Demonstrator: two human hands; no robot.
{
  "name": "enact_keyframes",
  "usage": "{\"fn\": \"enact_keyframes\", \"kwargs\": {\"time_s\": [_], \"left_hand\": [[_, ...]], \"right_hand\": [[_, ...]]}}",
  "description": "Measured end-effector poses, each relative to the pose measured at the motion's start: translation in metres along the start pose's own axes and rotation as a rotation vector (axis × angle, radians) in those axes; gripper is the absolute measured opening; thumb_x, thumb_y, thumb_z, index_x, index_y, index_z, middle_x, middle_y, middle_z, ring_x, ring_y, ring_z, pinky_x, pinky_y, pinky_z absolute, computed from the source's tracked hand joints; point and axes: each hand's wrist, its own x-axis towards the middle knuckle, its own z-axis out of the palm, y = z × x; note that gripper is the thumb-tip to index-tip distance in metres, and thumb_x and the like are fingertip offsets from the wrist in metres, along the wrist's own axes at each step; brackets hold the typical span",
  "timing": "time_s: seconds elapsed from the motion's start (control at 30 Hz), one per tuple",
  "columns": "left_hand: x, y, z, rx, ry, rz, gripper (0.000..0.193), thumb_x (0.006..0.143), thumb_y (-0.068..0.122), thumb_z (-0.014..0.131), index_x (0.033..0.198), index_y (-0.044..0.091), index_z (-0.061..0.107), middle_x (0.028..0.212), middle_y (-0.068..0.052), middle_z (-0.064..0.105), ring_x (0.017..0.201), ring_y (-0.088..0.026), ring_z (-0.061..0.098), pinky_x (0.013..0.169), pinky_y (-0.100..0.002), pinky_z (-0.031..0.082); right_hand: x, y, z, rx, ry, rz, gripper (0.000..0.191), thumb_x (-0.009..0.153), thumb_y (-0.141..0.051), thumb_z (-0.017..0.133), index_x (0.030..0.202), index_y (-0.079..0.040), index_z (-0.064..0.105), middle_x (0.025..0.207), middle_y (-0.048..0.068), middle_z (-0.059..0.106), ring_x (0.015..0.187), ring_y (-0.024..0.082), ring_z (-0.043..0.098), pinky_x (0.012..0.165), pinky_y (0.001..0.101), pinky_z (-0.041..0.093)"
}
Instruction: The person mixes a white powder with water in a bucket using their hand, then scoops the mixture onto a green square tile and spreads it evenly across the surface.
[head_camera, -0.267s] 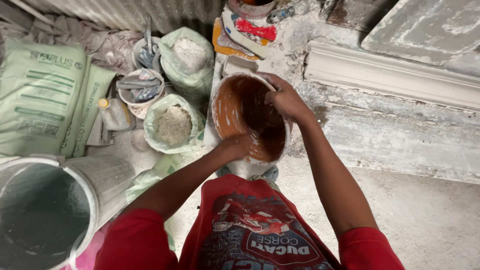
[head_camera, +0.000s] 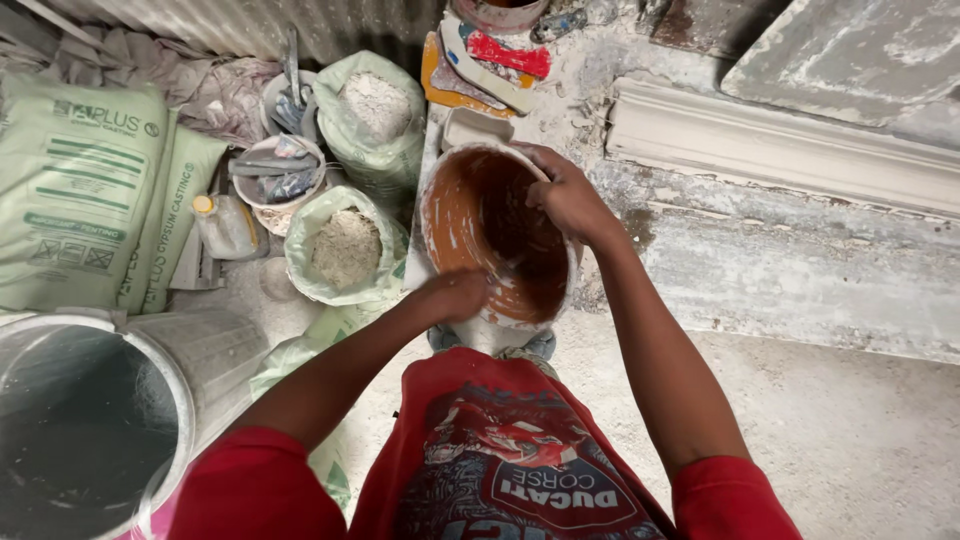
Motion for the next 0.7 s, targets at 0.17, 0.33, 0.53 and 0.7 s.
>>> {"fn": "enact_keyframes", "kwargs": {"time_s": [0.17,0.33,0.53,0.7], "left_hand": [[-0.031,0.018,-0.014,-0.174,0.136,-0.239,0.040,0.100,0.018,0.040,0.136,0.009,0.056,0.110,-0.018,0.071,0.096,-0.035,0.072,0.081,-0.045,0.058],[-0.043,0.038,-0.008,-0.061,-0.130,-0.251,0.039,0.104,0.028,0.043,0.131,0.001,0.055,0.101,-0.019,0.071,0.090,-0.034,0.072,0.076,-0.046,0.055],[-0.041,0.012,-0.002,0.192,0.204,-0.010,0.025,0.101,0.023,0.054,0.114,0.008,0.069,0.096,-0.016,0.075,0.086,-0.030,0.072,0.072,-0.044,0.055],[-0.026,0.023,-0.032,0.517,-0.070,-0.258,0.020,0.092,0.019,0.065,0.108,0.015,0.077,0.103,-0.007,0.079,0.094,-0.023,0.076,0.073,-0.036,0.058]], "right_hand": [[-0.006,0.001,0.003,-0.011,-0.016,-0.149,0.077,0.073,0.000,0.063,0.147,-0.021,0.056,0.134,0.009,0.061,0.113,0.022,0.061,0.097,0.0346,0.050],[-0.013,-0.002,0.001,-0.016,-0.040,-0.105,0.074,0.073,0.000,0.062,0.144,-0.020,0.057,0.130,0.011,0.067,0.113,0.024,0.062,0.099,0.0358,0.050],[-0.013,-0.013,0.005,0.058,0.067,-0.055,0.069,0.076,-0.001,0.058,0.143,-0.020,0.059,0.124,0.013,0.071,0.105,0.025,0.067,0.094,0.0344,0.053],[-0.009,-0.016,0.011,0.025,0.085,-0.054,0.066,0.078,-0.002,0.060,0.141,-0.018,0.060,0.124,0.013,0.071,0.106,0.024,0.068,0.094,0.0329,0.052]]}}
